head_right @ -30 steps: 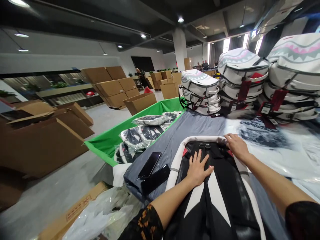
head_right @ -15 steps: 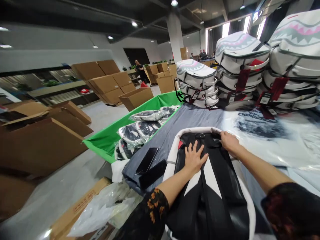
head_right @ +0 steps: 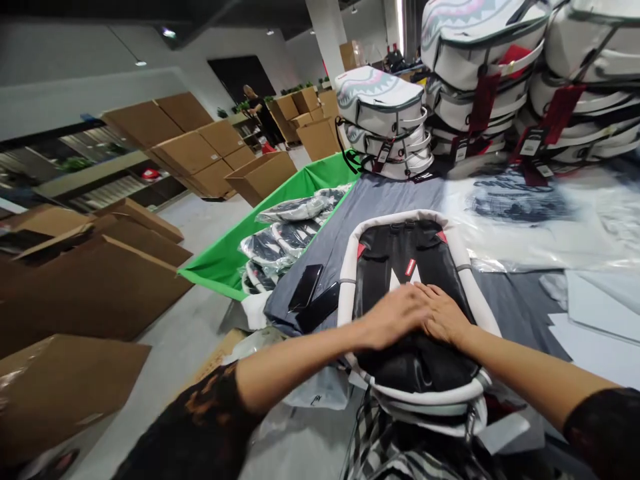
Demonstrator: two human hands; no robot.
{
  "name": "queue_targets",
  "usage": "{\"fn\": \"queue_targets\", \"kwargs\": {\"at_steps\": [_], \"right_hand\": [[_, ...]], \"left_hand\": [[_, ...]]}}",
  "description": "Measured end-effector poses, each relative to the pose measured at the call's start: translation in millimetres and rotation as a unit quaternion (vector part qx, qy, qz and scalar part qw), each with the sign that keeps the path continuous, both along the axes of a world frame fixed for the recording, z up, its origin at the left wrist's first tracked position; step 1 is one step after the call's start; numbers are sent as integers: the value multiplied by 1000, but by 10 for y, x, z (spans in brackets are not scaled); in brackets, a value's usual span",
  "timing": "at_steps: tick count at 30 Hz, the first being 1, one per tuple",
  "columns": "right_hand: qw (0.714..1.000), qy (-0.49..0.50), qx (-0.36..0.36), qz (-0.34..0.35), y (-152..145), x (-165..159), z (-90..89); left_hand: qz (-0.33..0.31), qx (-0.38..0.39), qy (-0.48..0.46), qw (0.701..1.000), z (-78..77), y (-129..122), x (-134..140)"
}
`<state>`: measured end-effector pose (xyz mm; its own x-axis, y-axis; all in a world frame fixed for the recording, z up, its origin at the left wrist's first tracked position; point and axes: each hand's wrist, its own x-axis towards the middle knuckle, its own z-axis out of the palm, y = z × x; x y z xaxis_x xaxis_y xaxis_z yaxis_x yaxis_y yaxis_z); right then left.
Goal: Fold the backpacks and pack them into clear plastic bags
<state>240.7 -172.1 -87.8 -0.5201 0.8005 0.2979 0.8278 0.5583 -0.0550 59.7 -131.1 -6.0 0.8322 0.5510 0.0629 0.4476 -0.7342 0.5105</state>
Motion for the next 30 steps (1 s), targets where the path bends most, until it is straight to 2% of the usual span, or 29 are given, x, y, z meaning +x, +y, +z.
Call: {"fn": "queue_targets", "kwargs": {"at_steps": [2, 4, 8, 11, 13, 15, 17, 18, 20, 24, 27, 30], "right_hand": [[1000, 22, -15, -8, 4, -19, -8], [995, 86, -26, -47, 18, -43, 4], [965, 222, -7, -136, 82, -14, 95], [958, 254, 30, -130, 15, 25, 342], [972, 230, 37, -32, -137, -5, 576], [980, 143, -9, 141, -331, -99, 769], [955, 44, -83, 281, -479, -234, 832], [943, 17, -115, 311, -510, -301, 801], [929, 6, -149, 339, -472, -397, 627], [915, 32, -101, 390, -200, -404, 133], [934, 45, -34, 352, -180, -387, -42], [959, 42, 24, 278, -462, -454, 16]], "left_hand": [[-136, 59, 16, 989, -99, -274, -64], [-194, 121, 40, 973, -243, -419, -81], [-166, 144, 64, 973, -459, -447, -29], [-120, 142, 77, 980, -458, -388, -5], [-68, 148, 76, 984, -398, -301, -20], [13, 164, 75, 984, -342, -183, -56], [84, 174, 78, 978, -340, -74, -94], [102, 175, 79, 976, -366, -34, -110], [109, 179, 76, 975, -459, 12, -133], [129, 201, 65, 969, -610, 49, -147], [159, 191, 54, 967, -605, 33, -125], [170, 182, 37, 968, -607, -138, -124]]}}
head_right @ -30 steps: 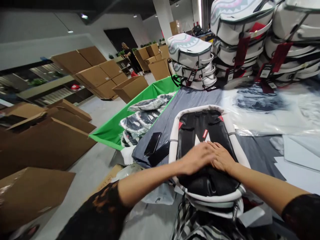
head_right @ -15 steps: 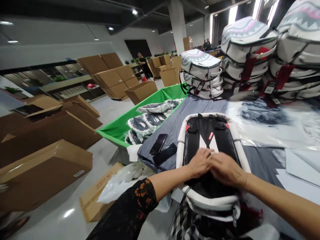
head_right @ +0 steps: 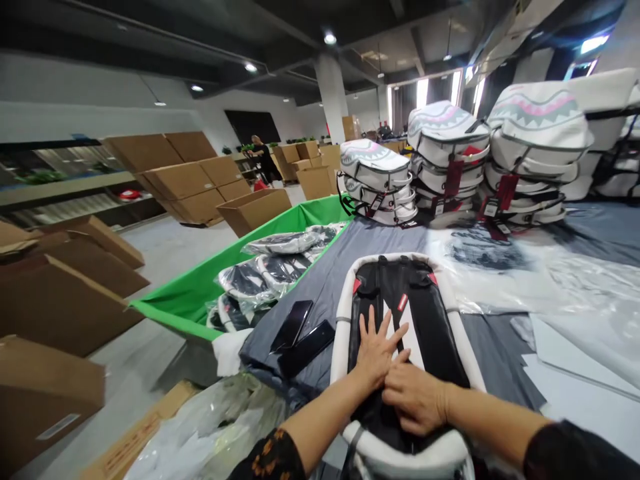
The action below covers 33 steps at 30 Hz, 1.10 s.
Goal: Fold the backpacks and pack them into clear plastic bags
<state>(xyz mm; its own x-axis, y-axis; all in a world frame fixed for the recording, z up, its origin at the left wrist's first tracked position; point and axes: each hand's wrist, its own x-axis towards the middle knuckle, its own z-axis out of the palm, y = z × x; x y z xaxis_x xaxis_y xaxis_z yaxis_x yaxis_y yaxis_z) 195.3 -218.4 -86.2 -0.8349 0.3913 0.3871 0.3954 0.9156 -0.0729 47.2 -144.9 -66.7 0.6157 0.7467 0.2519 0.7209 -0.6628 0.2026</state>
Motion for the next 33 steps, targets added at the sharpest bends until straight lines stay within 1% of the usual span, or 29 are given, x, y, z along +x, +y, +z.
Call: {"fn": "queue_targets", "kwargs": {"at_steps": [1, 3, 5, 6, 7, 8, 9, 10, 11, 12, 13, 14, 15, 16, 18, 20, 22, 24, 26, 28, 30, 31, 33], "right_hand": [[1000, -1, 21, -21, -124, -25, 50], [998, -14, 49, -28, -321, -33, 172], [997, -19, 58, -37, -358, 62, 306], [995, -11, 64, -73, -303, 154, 369], [989, 0, 65, -134, -206, 270, 422], [974, 13, 66, -216, -77, 398, 459], [950, 17, 53, -308, 71, 525, 476], [932, 5, 23, -361, 226, 639, 474], [920, -7, -3, -391, 377, 735, 460], [916, -19, -31, -401, 520, 810, 441], [916, -27, -52, -396, 653, 873, 429], [917, -27, -68, -392, 777, 934, 432], [915, -23, -82, -394, 895, 1005, 454], [910, -13, -96, -402, 1009, 1099, 495], [892, 23, -113, -437, 1221, 1376, 618], [859, 69, -119, -492, 1394, 1750, 729], [818, 105, -120, -553, 1515, 2137, 754], [782, 124, -129, -597, 1594, 2443, 657], [762, 134, -150, -616, 1653, 2630, 463], [755, 145, -173, -616, 1710, 2733, 245], [752, 160, -185, -613, 1771, 2821, 84], [751, 171, -181, -612, 1802, 2875, 41], [752, 196, -152, -610, 1855, 3012, 29]], "left_hand": [[-2, -6, -4, 1000, -18, -97, -16], [-16, -40, 0, 999, -64, -314, -83], [-51, -94, 22, 994, -56, -499, -183], [-73, -119, 35, 990, -7, -559, -229], [-92, -140, 48, 985, 78, -591, -260], [-103, -155, 60, 981, 194, -592, -266], [-105, -162, 70, 979, 331, -564, -240], [-97, -164, 81, 978, 471, -507, -181], [-81, -157, 88, 980, 599, -428, -93], [-62, -141, 89, 984, 698, -335, 16], [-44, -121, 83, 988, 760, -236, 136], [-31, -101, 69, 992, 778, -143, 256], [-23, -89, 50, 995, 756, -62, 365], [-19, -84, 26, 996, 700, 0, 455], [-17, -98, -14, 995, 531, 71, 564], [-16, -113, -36, 993, 360, 90, 584], [-16, -118, -47, 992, 246, 94, 554], [-19, -129, -61, 990, 191, 106, 518], [-24, -143, -77, 986, 164, 130, 497], [-27, -156, -85, 984, 144, 157, 493], [-27, -162, -84, 983, 126, 174, 495], [-25, -162, -83, 983, 120, 177, 496], [-22, -157, -77, 984, 115, 174, 500]]}}
